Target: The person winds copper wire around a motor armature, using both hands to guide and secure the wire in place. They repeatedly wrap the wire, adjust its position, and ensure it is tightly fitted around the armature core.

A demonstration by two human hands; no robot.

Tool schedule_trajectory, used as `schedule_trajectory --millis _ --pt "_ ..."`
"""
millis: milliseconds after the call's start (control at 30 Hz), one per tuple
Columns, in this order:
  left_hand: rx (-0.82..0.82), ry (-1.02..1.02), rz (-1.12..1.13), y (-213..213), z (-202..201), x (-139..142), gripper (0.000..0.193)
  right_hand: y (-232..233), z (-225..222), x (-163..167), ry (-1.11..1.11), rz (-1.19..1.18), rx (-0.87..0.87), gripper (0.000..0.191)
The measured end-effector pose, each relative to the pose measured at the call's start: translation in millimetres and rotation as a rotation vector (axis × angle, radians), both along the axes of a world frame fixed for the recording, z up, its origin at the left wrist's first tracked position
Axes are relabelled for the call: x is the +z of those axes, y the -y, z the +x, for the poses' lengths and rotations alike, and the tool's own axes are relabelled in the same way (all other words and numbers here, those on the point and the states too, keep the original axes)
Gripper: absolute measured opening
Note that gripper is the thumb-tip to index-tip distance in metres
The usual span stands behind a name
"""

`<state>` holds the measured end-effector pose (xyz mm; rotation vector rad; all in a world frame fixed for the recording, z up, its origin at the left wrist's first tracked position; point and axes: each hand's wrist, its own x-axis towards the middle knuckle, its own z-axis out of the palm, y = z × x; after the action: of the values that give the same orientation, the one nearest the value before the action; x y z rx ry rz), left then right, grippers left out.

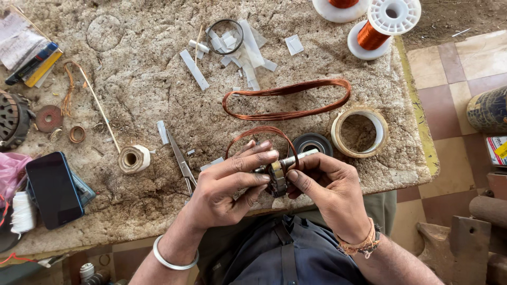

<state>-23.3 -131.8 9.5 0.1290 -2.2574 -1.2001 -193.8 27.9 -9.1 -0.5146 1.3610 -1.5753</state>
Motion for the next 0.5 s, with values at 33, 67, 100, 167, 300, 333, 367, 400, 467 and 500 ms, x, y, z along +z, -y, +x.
schedule_trajectory --millis 33,67,100,167,300,333,367,400,467,500 --pt "0.004 0.008 0.026 0.5 -0.5 0.8 0.019 -0.2 -0.7 0.0 0.014 0.010 0.001 0.013" --pt "0.000 0.009 0.005 1.1 -1.0 1.7 0.019 -1.3 -1.0 0.0 0.012 0.018 -0.006 0.013" --pt "-0.002 0.010 -0.014 1.8 -1.4 2.8 0.019 -2.5 -0.9 -0.1 0.009 0.028 -0.012 0.014" --pt "-0.004 0.017 -0.038 2.5 -2.0 4.9 0.019 -4.0 -0.4 -1.1 -0.007 0.042 -0.015 0.014" --pt "-0.026 0.020 -0.009 5.5 -4.6 7.1 0.018 -5.0 -0.2 -3.7 -0.031 0.038 -0.022 0.014" --pt "-0.034 0.018 0.010 6.6 -4.8 7.5 0.018 -5.0 -0.1 -4.1 -0.028 0.031 -0.025 0.014" --pt "-0.045 0.020 0.024 7.9 -5.5 7.7 0.018 -5.2 -0.1 -4.2 -0.027 0.031 -0.024 0.014" --pt "-0.055 0.021 0.039 9.0 -6.0 7.7 0.019 -5.5 -0.2 -4.3 -0.026 0.033 -0.021 0.014" --pt "-0.057 0.029 0.045 10.2 -6.2 7.9 0.018 -4.6 -0.5 -4.4 -0.022 0.028 -0.019 0.014" --pt "-0.050 0.036 0.041 10.0 -6.1 7.8 0.017 -4.5 -0.4 -4.3 -0.017 0.026 -0.019 0.014"
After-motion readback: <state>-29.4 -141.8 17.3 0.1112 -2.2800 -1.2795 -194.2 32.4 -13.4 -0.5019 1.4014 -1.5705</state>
